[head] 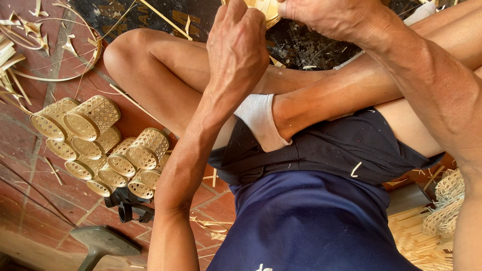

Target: The person sits on the floor assembling woven bamboo lampshade cylinders. They press a woven bamboo sleeve onto a wooden rim, trim bamboo strips with a knife, bend strips around a PVC pipe to form rims, and fit the rims onto the woven cylinders, adding finished pieces to a pile of completed lampshades.

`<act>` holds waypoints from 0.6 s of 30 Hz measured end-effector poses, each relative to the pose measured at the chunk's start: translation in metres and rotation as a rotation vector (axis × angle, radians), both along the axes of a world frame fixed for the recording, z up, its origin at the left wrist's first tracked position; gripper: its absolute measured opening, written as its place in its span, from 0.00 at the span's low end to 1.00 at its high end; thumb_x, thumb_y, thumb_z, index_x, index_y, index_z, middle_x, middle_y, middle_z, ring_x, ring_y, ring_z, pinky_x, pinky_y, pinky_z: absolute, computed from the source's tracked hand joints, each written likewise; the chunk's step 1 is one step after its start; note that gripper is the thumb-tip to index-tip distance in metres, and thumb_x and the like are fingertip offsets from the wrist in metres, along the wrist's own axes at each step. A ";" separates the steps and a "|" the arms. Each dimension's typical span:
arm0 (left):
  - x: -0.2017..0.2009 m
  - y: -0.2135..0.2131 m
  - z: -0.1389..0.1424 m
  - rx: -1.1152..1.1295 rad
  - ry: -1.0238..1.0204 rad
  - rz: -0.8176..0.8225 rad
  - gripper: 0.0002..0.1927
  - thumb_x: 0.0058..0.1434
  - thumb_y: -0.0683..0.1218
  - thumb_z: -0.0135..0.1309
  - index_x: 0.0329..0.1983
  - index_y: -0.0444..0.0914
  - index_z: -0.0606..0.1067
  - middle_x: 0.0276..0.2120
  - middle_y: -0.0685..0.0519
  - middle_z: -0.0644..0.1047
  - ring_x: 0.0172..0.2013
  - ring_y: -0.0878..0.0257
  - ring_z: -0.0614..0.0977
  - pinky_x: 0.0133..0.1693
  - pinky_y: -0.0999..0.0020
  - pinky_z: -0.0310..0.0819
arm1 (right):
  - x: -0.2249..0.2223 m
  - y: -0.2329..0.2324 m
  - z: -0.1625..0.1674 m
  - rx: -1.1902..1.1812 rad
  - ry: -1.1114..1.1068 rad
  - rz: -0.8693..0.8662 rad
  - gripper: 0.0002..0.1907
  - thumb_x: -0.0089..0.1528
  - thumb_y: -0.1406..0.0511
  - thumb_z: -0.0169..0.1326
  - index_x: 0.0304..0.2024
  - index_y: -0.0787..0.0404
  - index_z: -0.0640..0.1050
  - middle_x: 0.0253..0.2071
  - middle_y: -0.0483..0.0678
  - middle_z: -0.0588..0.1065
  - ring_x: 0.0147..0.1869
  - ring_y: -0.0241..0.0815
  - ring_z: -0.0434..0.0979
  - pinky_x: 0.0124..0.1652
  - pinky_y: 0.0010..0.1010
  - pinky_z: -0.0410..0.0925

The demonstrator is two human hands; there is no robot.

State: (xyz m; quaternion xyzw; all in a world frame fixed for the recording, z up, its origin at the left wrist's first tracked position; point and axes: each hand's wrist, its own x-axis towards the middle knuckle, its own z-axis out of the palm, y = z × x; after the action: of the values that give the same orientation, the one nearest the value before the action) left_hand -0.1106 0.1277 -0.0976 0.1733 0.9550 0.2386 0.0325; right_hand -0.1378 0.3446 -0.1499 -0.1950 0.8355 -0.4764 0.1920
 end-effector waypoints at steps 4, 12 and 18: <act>0.000 -0.005 -0.003 0.041 0.018 -0.005 0.07 0.67 0.39 0.53 0.32 0.35 0.75 0.35 0.47 0.72 0.37 0.55 0.74 0.39 0.56 0.70 | -0.002 -0.001 0.001 0.008 -0.343 -0.080 0.16 0.74 0.56 0.56 0.47 0.63 0.81 0.30 0.49 0.77 0.32 0.38 0.78 0.31 0.30 0.72; -0.005 -0.007 -0.002 0.108 0.003 -0.002 0.02 0.65 0.38 0.54 0.35 0.35 0.73 0.35 0.47 0.70 0.36 0.53 0.73 0.39 0.56 0.70 | -0.017 -0.001 0.022 -0.146 -0.416 -0.094 0.16 0.70 0.57 0.57 0.51 0.63 0.80 0.37 0.48 0.78 0.35 0.36 0.78 0.33 0.27 0.73; -0.004 -0.008 -0.002 0.131 0.040 -0.038 0.03 0.65 0.38 0.54 0.38 0.35 0.71 0.36 0.46 0.69 0.39 0.49 0.74 0.41 0.54 0.71 | -0.022 -0.005 0.021 -0.038 -0.449 -0.080 0.16 0.73 0.58 0.57 0.47 0.66 0.81 0.36 0.48 0.79 0.35 0.38 0.80 0.34 0.28 0.74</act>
State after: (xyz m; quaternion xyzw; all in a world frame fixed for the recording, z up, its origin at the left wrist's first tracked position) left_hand -0.1149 0.1196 -0.0996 0.1979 0.9343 0.2965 0.0063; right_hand -0.1597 0.3395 -0.1290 -0.0541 0.7698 -0.5307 0.3504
